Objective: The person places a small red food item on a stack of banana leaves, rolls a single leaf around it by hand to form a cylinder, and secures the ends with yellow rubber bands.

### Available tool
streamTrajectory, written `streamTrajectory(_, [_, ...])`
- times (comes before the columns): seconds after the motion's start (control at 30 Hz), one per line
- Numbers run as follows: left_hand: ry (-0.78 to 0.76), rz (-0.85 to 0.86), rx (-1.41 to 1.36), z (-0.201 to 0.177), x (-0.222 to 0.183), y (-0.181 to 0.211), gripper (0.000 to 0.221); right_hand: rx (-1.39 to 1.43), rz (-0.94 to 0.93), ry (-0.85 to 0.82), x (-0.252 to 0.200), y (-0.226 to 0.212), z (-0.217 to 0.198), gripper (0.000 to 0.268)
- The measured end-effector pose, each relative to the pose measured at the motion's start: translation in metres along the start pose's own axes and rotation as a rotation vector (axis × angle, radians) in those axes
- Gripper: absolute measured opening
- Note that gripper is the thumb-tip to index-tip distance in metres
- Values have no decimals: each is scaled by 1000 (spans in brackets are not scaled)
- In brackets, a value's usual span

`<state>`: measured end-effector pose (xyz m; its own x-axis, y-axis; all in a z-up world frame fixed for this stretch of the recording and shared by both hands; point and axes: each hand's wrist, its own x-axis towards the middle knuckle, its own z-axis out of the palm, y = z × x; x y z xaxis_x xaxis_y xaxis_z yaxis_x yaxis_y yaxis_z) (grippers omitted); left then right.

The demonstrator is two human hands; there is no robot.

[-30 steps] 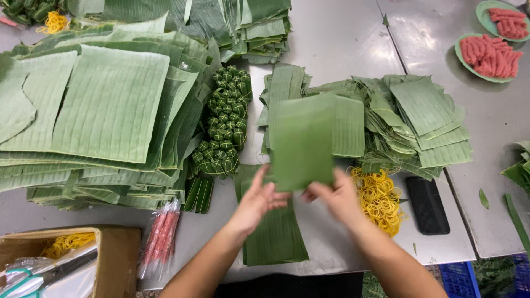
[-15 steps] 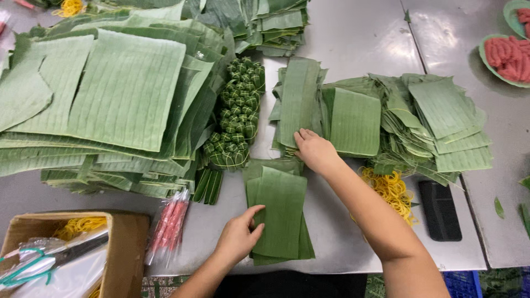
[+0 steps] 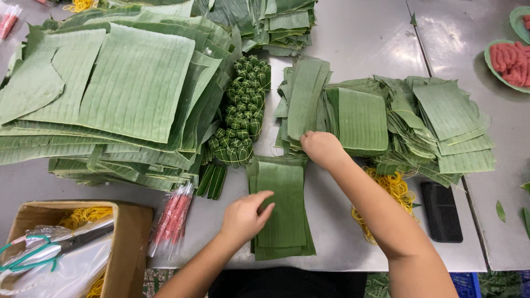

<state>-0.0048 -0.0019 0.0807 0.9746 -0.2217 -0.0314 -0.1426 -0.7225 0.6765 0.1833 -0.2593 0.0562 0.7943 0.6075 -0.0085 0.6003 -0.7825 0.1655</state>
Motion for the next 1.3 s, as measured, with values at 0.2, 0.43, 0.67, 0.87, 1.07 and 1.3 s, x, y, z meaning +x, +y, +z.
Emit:
streamTrajectory(0.2, [-330, -539, -1516, 11, 65, -16, 58, 35, -176, 448, -69, -67, -78, 16])
streamTrajectory(0.43, [-340, -391, -1523, 10, 78, -4, 38, 1024, 390, -22, -116, -85, -69, 29])
streamTrajectory(0.67, [-821, -267, -1523, 20, 41, 1, 38, 1770, 592, 391, -103, -57, -54, 20])
streamTrajectory(0.87, [-426, -697, -1752, 25, 45, -11, 56, 476, -332, 501, -106, -91, -100, 47])
streamTrajectory(1.07, [-513, -98, -1035, 37, 28, -14, 33, 692, -83, 508, -113, -93, -93, 33])
streamTrajectory(1.3, [-597, 90, -443, -16, -5, 23, 27, 784, 46, 412, -120, -100, -70, 20])
